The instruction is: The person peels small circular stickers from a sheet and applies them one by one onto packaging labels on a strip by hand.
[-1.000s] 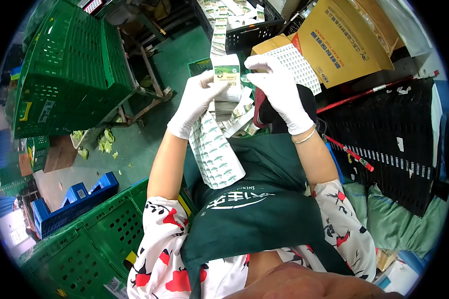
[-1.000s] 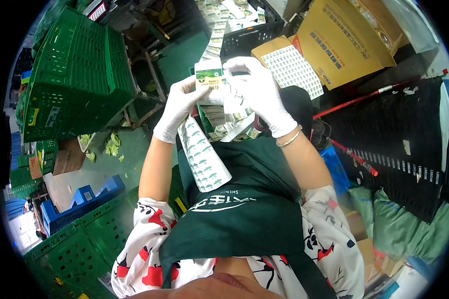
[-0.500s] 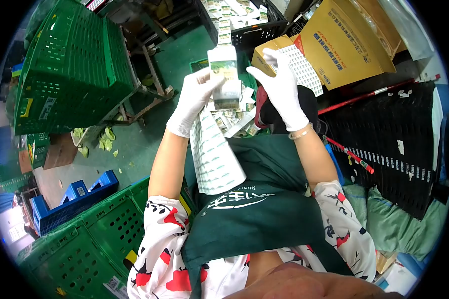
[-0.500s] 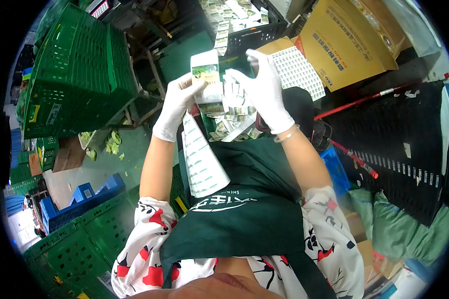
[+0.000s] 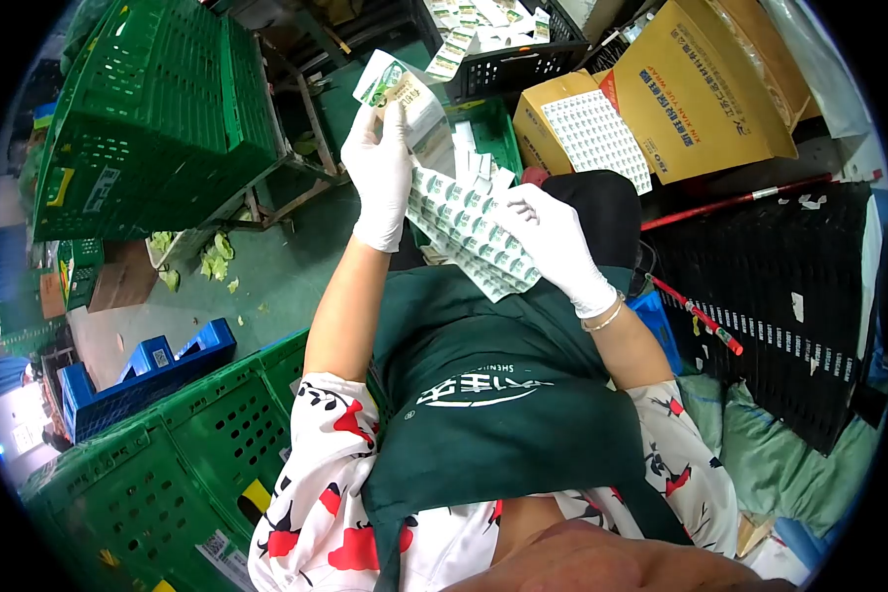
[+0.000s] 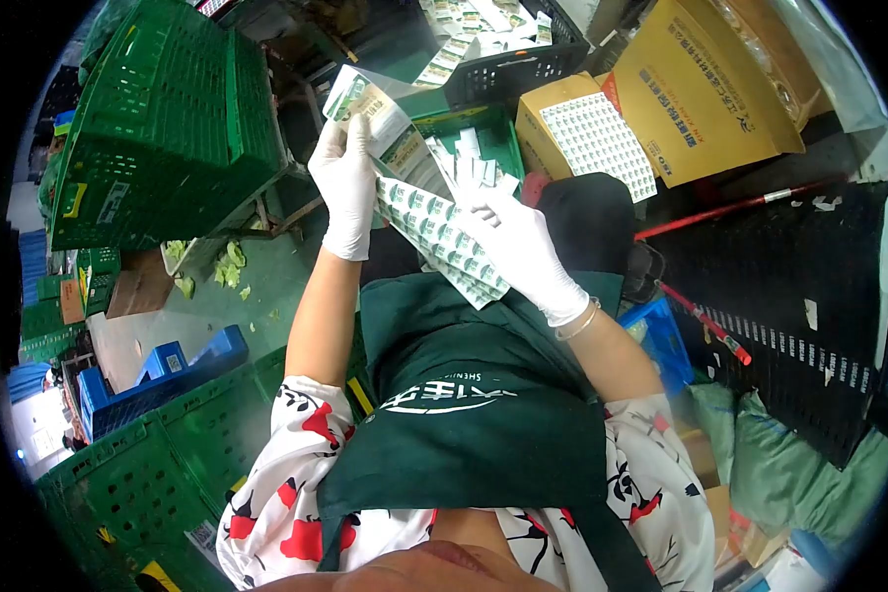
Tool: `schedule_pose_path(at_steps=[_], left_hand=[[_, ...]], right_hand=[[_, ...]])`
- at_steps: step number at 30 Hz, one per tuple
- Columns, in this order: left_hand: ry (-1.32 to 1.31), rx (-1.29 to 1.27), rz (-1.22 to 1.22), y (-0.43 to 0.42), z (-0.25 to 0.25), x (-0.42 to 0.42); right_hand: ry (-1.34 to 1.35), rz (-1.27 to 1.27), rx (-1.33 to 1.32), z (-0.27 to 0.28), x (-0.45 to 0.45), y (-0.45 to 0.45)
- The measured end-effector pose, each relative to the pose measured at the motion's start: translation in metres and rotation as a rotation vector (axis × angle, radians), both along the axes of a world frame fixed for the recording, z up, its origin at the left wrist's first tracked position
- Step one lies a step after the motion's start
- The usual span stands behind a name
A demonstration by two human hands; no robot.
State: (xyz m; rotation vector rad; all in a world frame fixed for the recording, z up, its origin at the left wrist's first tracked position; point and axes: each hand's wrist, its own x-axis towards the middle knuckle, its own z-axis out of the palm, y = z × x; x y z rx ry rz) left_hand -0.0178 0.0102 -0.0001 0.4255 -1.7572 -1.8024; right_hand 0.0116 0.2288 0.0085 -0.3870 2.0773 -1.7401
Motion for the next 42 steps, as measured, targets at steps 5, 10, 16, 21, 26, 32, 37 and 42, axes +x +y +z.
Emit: schedule_pose_path(at_steps=[5,10,16,21,26,32,37,42], left_hand=[[0.185,-0.091,0.137,0.005,0.008,-0.004],[0.070,-0.251,0.206,0.012,0.019,-0.003],[0.113,-0.437,0.199,0.016,0.014,-0.008],[0.081,-0.407,0.188,0.015,0.014,-0.008],[0.024,-0.352,0.171,0.016,0.012,-0.009],[0.001,-0.273,0.112,0.003,0.012,-0.013],[-0.125,0.123,-0.463,-0.024,0.018,-0.008],[-0.233,0.209,-0.829,-0.017,0.036,0.010]], right_hand=[[0.558,0.032,0.303,0.003,0.008,0.003],[0.547,0.048,0.345,0.003,-0.002,0.003],[0.851,0.001,0.424,0.032,-0.018,-0.024],[0.949,0.142,0.517,0.024,-0.024,-0.034],[1.046,0.108,0.521,0.017,-0.020,-0.035],[0.622,0.122,0.082,0.034,0.003,-0.022],[-0.079,0.021,-0.175,0.053,-0.049,0.013],[-0.269,0.135,-0.015,0.041,-0.080,0.007]])
